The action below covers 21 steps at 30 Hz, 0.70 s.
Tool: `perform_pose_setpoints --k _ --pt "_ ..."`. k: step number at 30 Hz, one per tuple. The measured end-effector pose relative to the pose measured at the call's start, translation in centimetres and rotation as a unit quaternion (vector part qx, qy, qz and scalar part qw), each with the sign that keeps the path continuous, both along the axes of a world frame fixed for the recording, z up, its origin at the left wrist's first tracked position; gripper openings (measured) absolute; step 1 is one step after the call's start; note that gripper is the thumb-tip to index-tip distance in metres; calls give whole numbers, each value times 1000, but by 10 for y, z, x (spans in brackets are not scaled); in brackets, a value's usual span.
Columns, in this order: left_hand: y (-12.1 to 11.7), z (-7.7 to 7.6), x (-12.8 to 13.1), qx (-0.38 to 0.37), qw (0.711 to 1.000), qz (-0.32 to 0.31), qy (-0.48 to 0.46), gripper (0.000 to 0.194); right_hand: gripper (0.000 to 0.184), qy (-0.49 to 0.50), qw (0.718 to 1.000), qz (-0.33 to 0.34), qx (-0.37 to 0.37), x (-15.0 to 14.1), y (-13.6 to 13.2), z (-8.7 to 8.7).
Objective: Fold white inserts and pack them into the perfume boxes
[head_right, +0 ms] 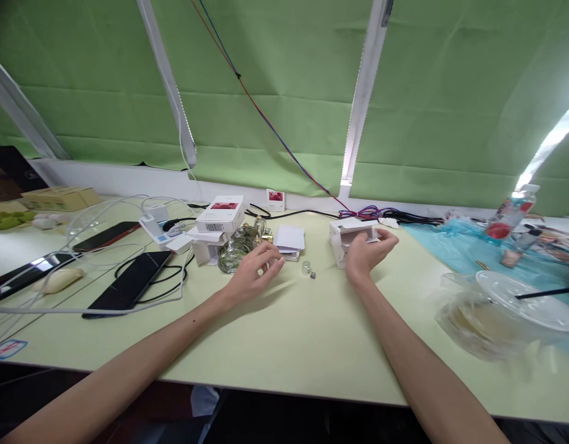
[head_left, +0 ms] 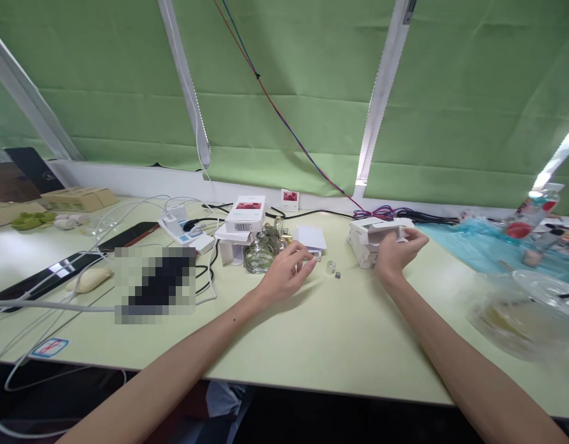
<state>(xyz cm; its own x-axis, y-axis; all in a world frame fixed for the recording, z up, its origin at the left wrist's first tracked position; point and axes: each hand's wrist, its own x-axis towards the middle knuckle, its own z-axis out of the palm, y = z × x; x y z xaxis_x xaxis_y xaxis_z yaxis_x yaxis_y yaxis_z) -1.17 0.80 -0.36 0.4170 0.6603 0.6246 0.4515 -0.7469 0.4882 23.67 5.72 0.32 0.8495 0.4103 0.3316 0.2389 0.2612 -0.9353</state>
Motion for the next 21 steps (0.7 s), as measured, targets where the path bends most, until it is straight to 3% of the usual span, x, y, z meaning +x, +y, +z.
perform_pose_setpoints --k 14,21 --pt "1 -2 0 4 1000 0 3 28 31 29 1000 3 -8 -4 2 -5" --pt "1 -2 0 10 1000 4 2 29 24 45 998 -35 -29 1 6 -9"
